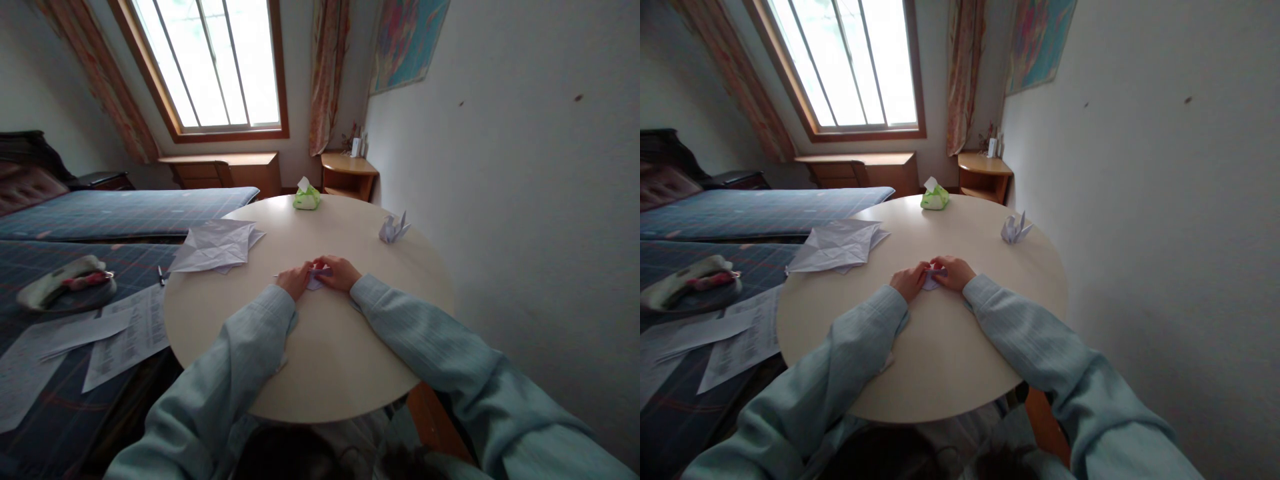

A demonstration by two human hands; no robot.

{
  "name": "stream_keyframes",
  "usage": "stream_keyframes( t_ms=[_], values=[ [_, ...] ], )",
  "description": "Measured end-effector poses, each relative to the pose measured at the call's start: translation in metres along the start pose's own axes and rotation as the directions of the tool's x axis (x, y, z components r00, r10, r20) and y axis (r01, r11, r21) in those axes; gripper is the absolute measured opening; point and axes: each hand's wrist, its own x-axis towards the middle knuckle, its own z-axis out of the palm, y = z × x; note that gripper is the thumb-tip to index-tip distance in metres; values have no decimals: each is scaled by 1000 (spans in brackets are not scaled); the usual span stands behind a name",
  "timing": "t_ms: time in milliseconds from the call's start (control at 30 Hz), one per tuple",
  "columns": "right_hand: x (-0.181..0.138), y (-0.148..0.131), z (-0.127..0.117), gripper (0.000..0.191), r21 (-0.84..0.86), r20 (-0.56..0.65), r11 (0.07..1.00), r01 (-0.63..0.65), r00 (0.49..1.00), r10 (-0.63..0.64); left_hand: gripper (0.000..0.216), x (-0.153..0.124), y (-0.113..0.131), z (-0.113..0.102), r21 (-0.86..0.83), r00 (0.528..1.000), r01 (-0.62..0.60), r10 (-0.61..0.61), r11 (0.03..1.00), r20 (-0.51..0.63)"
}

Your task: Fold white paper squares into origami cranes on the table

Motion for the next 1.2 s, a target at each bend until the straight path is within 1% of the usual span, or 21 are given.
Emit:
stream_keyframes(
  t_ms=[100, 167, 233, 300, 367, 433, 500, 533, 600, 667, 733, 867, 967, 1000, 1033, 1067, 1133, 1200],
  values=[
    [1, 3, 3, 18, -65, 46, 997, 47, 998, -44, 21, 0, -1, 2, 5, 1000, -3, 3, 1000, -14],
    [2, 4, 4, 17, -107, 65, 992, 65, 996, -59, 20, 0, -3, 4, -6, 999, -20, 19, 1000, -45],
    [2, 3, 4, 18, -131, 69, 989, 63, 996, -54, 19, 0, -4, 7, -33, 994, -33, 29, 999, -104],
    [1, 2, 3, 17, -152, 70, 988, 37, 997, -27, 19, 1, -5, 7, -79, 976, -47, 29, 996, -217],
    [1, 0, 2, 17, -171, 53, 985, -20, 998, 30, 20, 1, -7, 6, -133, 927, -59, 5, 989, -374],
    [1, -1, 2, 18, -169, 20, 981, -93, 995, 98, 24, 1, -8, 3, -180, 853, -69, -35, 981, -521],
    [1, -1, 1, 18, -139, -11, 978, -157, 988, 157, 27, -1, -10, 1, -218, 783, -78, -76, 973, -617],
    [1, 0, 1, 17, -117, -24, 976, -183, 983, 181, 28, -1, -10, 0, -238, 755, -85, -94, 967, -649],
    [2, 1, 1, 17, -59, -52, 972, -227, 973, 224, 31, -2, -12, 1, -280, 712, -104, -126, 954, -690],
    [2, 2, 1, 16, 24, -86, 966, -257, 962, 258, 36, -2, -13, 3, -318, 684, -121, -153, 940, -713],
    [3, 3, 1, 16, 127, -127, 954, -271, 950, 286, 42, -1, -13, 5, -350, 671, -130, -178, 928, -720],
    [5, 8, 3, 16, 326, -198, 902, -284, 912, 359, 58, 0, -11, 5, -393, 673, -127, -212, 911, -709],
    [8, 16, 5, 15, 470, -244, 839, -275, 873, 423, 69, 1, -10, 5, -411, 646, -97, -256, 906, -719],
    [9, 18, 5, 15, 526, -248, 808, -265, 861, 445, 71, 2, -10, 6, -425, 649, -93, -269, 901, -712],
    [10, 19, 6, 15, 588, -239, 769, -253, 853, 463, 71, 3, -11, 7, -445, 663, -95, -277, 891, -695],
    [10, 19, 7, 16, 649, -211, 721, -243, 853, 478, 70, 4, -11, 9, -471, 691, -101, -279, 876, -667],
    [10, 16, 8, 18, 764, -126, 601, -233, 861, 493, 65, 6, -13, 14, -542, 767, -102, -281, 834, -577],
    [8, 9, 8, 19, 845, 0, 473, -249, 885, 466, 52, 8, -14, 19, -630, 857, -58, -285, 774, -429]
  ],
)
